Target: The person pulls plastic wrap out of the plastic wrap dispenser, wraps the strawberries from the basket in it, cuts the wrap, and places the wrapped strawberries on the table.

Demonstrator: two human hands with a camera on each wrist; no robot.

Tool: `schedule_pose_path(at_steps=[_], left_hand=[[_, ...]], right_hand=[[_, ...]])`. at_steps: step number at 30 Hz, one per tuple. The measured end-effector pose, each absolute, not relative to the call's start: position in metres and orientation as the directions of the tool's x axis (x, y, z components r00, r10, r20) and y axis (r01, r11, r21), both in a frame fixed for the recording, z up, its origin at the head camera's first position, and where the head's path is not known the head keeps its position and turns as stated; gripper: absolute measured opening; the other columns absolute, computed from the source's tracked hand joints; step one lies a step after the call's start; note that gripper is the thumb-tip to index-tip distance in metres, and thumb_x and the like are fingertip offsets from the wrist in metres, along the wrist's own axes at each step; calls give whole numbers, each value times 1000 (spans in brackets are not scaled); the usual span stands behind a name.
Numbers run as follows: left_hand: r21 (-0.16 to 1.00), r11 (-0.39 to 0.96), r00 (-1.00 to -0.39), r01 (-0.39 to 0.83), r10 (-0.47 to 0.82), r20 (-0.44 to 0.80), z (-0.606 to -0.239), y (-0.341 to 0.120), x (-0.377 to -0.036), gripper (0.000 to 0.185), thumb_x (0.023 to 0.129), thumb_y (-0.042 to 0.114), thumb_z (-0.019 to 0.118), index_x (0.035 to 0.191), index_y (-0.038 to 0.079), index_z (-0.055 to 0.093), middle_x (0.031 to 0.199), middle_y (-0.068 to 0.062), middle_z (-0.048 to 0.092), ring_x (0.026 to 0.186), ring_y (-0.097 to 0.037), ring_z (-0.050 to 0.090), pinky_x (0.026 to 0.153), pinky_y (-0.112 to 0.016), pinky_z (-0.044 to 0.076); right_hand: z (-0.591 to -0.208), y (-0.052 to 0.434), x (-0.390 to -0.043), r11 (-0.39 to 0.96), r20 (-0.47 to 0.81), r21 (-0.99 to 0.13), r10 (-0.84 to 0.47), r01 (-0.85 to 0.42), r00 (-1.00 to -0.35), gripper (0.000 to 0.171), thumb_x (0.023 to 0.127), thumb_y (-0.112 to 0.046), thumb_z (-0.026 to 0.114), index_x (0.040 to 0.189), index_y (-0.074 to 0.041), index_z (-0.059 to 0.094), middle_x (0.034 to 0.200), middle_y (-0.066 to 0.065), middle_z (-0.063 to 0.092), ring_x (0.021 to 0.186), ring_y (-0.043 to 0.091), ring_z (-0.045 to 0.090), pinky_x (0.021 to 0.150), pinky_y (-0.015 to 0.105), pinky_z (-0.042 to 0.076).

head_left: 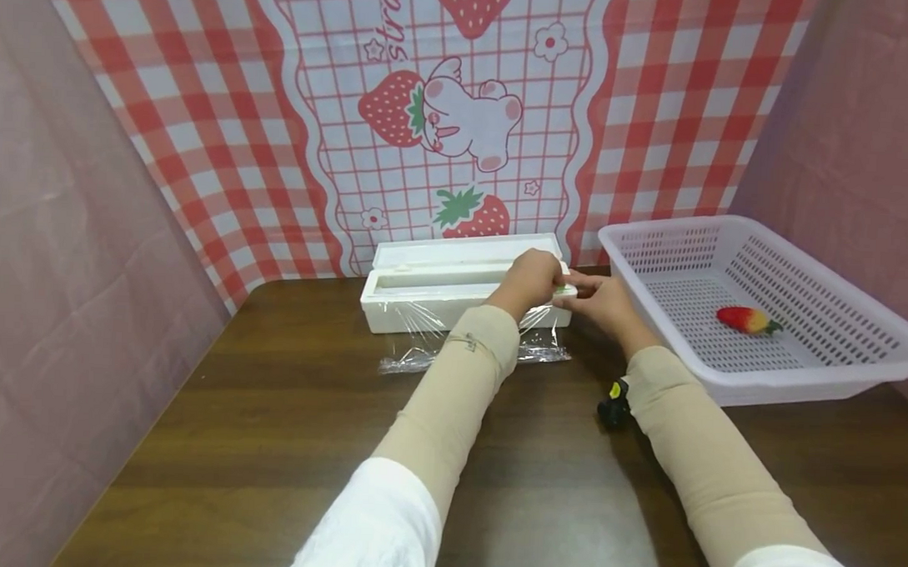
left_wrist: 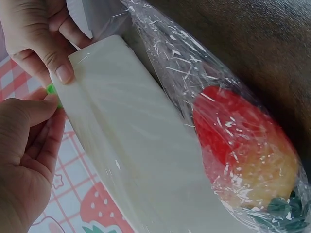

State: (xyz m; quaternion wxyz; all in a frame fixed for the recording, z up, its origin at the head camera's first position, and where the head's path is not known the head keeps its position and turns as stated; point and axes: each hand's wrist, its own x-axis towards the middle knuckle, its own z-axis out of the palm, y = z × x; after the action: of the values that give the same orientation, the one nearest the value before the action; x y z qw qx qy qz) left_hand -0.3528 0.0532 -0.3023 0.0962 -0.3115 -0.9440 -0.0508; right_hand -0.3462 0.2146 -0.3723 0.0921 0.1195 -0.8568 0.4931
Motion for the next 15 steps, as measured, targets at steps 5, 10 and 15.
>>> schedule_pose_path(at_steps=[5,10,15], left_hand=[[33,811,-797,585,567,208,-302,52,-352,14,85,11,69,93,17,79,94,3,73,90,-17,64,88,-25,48],[40,811,-798,583,563,213,-302,52,-350,12,83,9,70,89,15,78,90,2,72,87,-17,64,86,-26,48],[55,822,-813,567,547,201,-302,52,-349,12,82,7,70,89,15,77,90,3,72,87,-16,63,86,-26,49]], right_hand=[[-372,215,-346,494,279,-817,-113,-298,-954,48,82,-15,79,126,-3,64,138,16,53,101,31,61,68,13,48],[-371,214,-346,507,271,-812,-110,-288,-956,50,82,-15,79,127,-3,63,138,16,52,103,33,61,68,13,48],[-371,216,-347,525,255,-806,-111,-275,-960,51,83,-18,79,129,-4,62,139,17,52,105,35,61,68,14,49]])
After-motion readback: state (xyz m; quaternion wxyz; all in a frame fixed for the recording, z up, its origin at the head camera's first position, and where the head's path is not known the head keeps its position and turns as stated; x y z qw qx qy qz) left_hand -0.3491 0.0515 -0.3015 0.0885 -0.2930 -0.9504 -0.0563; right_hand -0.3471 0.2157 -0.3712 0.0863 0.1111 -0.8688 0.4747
